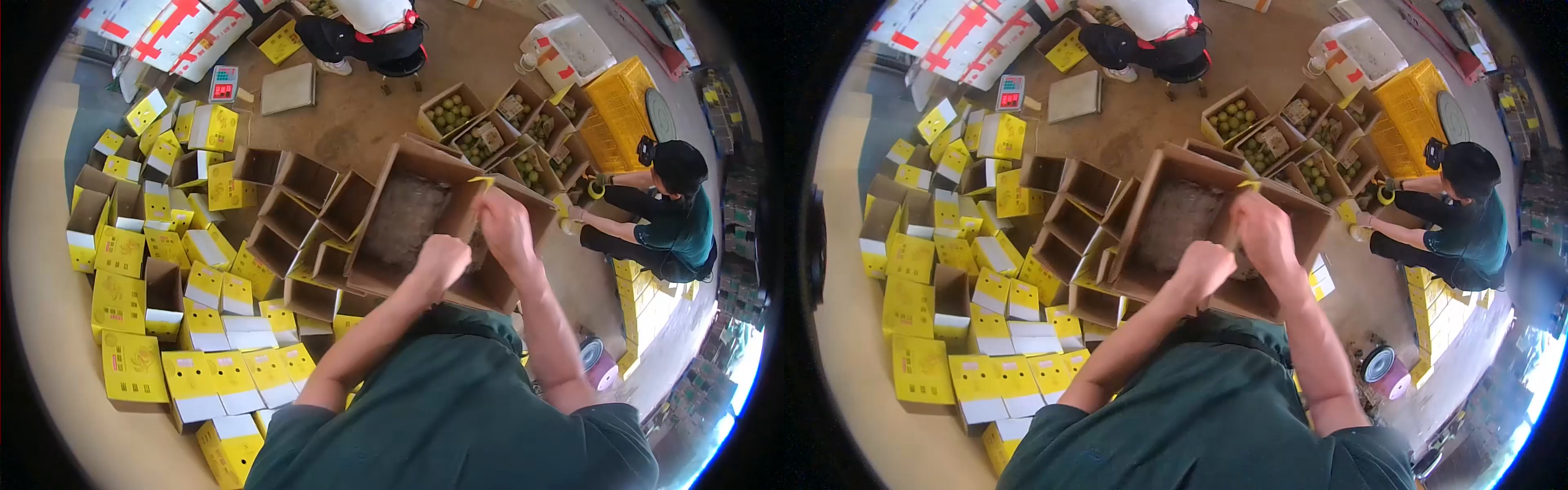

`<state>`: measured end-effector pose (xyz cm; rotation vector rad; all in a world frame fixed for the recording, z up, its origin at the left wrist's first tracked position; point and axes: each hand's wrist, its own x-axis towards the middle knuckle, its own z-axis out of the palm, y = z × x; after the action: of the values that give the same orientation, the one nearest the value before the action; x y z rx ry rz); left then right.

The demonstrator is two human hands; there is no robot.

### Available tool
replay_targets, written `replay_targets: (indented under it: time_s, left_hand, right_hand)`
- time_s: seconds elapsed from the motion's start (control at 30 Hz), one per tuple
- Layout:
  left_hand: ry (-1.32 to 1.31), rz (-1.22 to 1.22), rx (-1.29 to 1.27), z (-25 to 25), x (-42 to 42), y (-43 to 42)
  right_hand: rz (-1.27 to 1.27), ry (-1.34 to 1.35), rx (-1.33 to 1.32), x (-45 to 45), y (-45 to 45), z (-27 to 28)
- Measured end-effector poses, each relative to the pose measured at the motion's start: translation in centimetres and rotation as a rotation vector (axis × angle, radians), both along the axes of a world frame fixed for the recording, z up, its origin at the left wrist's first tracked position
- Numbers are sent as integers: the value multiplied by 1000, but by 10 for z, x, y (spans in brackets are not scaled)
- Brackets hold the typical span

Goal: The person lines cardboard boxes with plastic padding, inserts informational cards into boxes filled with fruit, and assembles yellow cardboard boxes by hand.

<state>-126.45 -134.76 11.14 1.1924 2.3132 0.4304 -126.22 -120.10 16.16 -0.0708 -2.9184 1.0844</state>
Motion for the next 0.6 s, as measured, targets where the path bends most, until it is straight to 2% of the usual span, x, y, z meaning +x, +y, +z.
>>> replay_targets:
  time_s: [0.03,0.1,0.13,0.17,0.2,0.23,0.27,0.3,0.37,0.4,0.47,0.5,0.57,0.6]
  left_hand:
    - [-13,-46,-2,-1,0,6]
    - [85,83,317,-29,11,20]
    - [134,128,460,-28,12,25]
    - [66,-129,180,-2,4,20]
    - [43,-178,170,9,2,18]
    - [30,-233,159,13,-1,16]
    - [-4,-166,185,7,-12,11]
    - [-13,-201,153,2,-13,10]
    - [-18,-218,138,3,-13,4]
    - [-20,-187,160,-2,-13,5]
    - [5,-110,189,0,-13,6]
    - [29,-101,202,7,-17,5]
    - [6,-64,173,11,-24,5]
    - [-32,-47,187,13,-30,4]
  right_hand:
    - [142,-73,43,-27,-12,-4]
    - [411,-223,437,-69,-45,-47]
    - [502,-176,519,-77,-48,-91]
    - [596,-128,603,-86,-41,-145]
    - [550,-245,469,-96,-29,-187]
    - [492,-350,335,-110,-16,-207]
    - [561,-507,773,-112,-26,-157]
    - [550,-500,785,-111,-23,-159]
    - [791,35,896,-107,-22,-180]
    - [791,39,888,-114,-24,-189]
    - [1125,-300,799,-111,-32,-188]
    - [1129,-371,735,-119,-40,-165]
    - [1065,-110,738,-121,-39,-159]
    - [1019,-139,708,-123,-37,-154]
